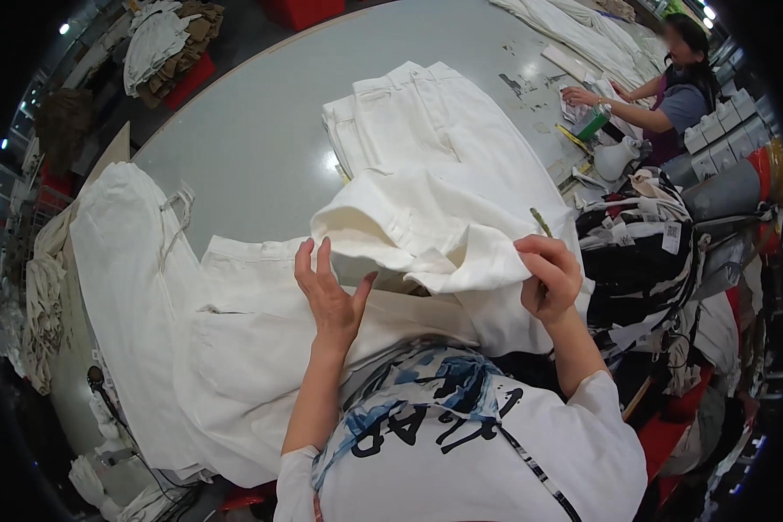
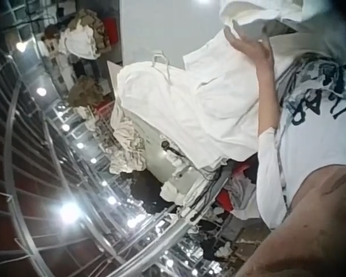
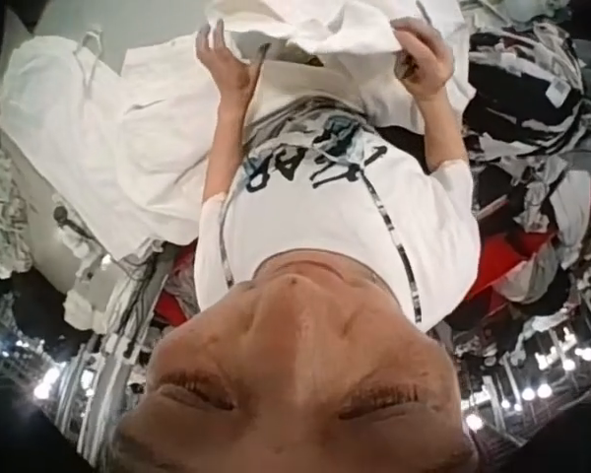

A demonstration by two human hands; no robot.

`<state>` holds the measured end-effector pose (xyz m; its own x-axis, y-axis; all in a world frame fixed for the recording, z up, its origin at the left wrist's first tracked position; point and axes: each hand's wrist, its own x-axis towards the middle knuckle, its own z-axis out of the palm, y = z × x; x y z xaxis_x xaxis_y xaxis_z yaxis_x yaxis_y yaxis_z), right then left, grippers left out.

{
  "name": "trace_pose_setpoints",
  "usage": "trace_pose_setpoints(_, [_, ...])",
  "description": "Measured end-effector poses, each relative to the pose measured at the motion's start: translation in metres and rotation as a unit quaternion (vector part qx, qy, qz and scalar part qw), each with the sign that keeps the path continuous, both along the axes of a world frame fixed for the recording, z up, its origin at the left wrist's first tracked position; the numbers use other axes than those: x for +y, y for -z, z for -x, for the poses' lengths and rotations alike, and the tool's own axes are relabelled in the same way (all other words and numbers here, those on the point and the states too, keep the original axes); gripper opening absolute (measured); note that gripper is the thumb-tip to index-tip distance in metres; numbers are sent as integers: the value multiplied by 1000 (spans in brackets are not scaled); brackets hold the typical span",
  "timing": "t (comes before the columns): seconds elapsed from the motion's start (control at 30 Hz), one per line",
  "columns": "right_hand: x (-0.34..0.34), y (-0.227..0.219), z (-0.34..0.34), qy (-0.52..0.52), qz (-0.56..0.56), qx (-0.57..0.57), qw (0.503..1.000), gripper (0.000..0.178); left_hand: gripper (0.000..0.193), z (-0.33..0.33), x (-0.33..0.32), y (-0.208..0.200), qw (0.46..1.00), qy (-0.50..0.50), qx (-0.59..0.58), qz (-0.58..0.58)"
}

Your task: Inspecting, trimming loose threads, measuring, and folding white trousers in a garment processing facility.

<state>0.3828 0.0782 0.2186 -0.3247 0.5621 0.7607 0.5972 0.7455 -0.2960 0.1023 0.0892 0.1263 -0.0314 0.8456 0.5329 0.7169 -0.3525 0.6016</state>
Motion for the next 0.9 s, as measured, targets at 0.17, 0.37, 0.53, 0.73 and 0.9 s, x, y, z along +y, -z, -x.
trace_pose_setpoints(0.17, [-17, 18, -7, 88, 23, 83, 992, 25, 46, -4, -19, -7, 985, 127, 76, -93])
trace_pose_setpoints(0.37, [-45, 74, -6, 272, 267, 101, 919, 14, 27, -34, -53, 28, 945, 289, 151, -2])
trace_pose_setpoints(0.53, [-107, 126, 29, 241, 355, -1, 903, 28, 30, -31, -67, 43, 925, 299, 226, 65])
trace_pose_setpoints(0.73, [-132, 171, 21, 334, 371, -64, 864, 37, 29, -12, -63, 54, 939, 289, 155, 104])
trace_pose_setpoints(0.9, [-115, 161, -16, 439, 407, 11, 801, 31, 26, -11, -44, 54, 964, 201, 123, 127])
